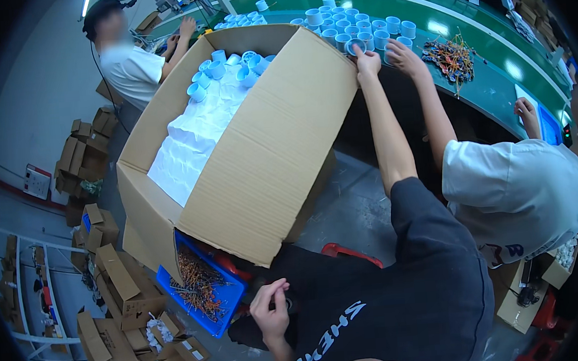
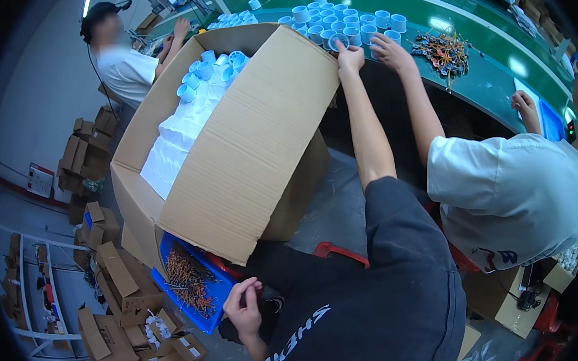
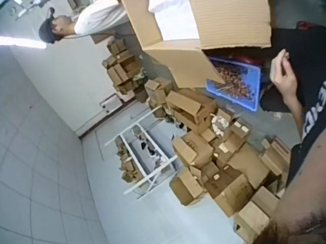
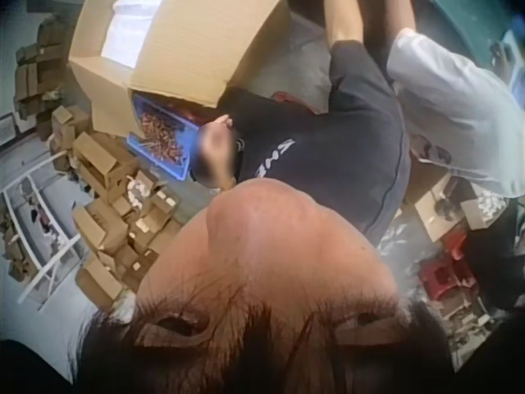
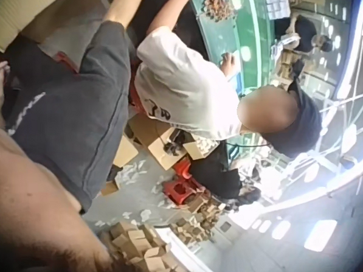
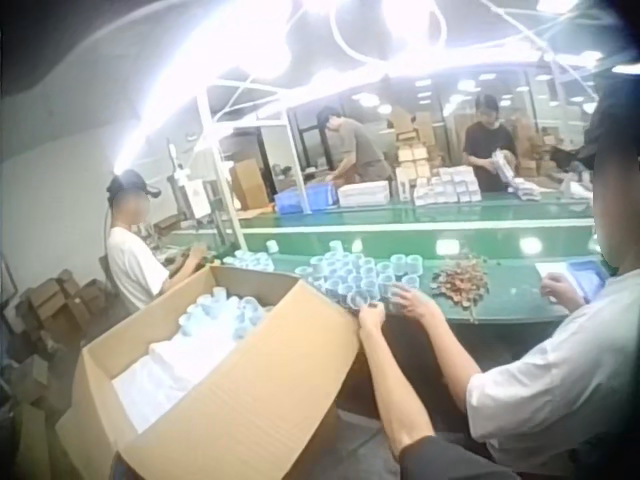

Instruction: Manually assemble electronic components by inserting internal modules into plastic housings.

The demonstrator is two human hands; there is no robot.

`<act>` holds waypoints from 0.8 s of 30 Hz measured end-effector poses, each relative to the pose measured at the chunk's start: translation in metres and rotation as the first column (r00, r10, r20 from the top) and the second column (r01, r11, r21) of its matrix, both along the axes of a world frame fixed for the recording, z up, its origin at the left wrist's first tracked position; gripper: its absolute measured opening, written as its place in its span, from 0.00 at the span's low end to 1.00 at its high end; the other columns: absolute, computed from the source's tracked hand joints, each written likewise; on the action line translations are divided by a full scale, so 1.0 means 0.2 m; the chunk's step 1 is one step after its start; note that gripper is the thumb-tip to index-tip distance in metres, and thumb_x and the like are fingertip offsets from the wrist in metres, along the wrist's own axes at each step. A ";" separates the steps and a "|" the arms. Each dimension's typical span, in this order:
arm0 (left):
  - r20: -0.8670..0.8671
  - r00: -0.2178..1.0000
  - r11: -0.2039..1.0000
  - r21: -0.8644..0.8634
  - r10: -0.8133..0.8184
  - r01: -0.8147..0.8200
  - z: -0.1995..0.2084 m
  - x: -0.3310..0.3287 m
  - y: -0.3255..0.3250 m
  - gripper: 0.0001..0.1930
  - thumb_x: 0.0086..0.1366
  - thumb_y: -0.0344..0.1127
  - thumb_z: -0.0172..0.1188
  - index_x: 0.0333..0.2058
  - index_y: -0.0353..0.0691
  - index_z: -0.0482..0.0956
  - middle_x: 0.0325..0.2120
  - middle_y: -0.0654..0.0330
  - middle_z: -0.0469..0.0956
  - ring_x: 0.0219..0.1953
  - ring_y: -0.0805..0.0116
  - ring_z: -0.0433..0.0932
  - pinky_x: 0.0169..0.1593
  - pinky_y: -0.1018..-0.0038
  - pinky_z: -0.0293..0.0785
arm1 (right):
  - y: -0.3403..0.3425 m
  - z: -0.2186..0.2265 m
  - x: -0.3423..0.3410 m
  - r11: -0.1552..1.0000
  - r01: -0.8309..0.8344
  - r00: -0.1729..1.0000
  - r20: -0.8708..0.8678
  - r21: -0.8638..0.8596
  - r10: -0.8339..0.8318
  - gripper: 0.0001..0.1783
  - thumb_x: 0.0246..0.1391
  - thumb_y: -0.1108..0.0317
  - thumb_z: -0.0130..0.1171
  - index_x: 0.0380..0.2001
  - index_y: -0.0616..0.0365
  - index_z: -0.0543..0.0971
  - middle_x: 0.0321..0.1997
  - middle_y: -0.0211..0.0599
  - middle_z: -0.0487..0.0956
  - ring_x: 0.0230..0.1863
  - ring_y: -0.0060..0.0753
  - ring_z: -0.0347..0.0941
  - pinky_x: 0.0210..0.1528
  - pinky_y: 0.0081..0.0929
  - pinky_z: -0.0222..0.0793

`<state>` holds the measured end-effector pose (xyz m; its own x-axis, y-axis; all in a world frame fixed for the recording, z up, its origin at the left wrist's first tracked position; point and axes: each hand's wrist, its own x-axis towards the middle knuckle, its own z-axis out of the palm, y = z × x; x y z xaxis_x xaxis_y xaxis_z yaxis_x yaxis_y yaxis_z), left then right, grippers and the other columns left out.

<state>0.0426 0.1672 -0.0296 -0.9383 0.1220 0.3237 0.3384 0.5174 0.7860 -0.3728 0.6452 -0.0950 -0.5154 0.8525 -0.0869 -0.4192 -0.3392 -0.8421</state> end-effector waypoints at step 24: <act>0.243 0.970 0.993 0.105 0.027 -0.054 -0.14 -0.06 -0.15 0.07 0.63 0.21 0.53 0.37 0.30 0.80 0.30 0.53 0.80 0.32 0.67 0.81 0.38 0.76 0.76 | 0.13 0.06 -0.12 0.728 -0.221 0.574 0.690 0.649 -0.441 0.46 0.37 0.53 0.74 0.50 0.80 0.66 0.50 0.63 0.75 0.53 0.55 0.74 0.56 0.39 0.70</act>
<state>0.0302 0.1364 -0.0573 -0.9936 0.0582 0.0966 0.1123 0.4323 0.8947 -0.3962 0.6716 -0.0835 -0.4156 0.8935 0.1701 0.4979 0.3800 -0.7796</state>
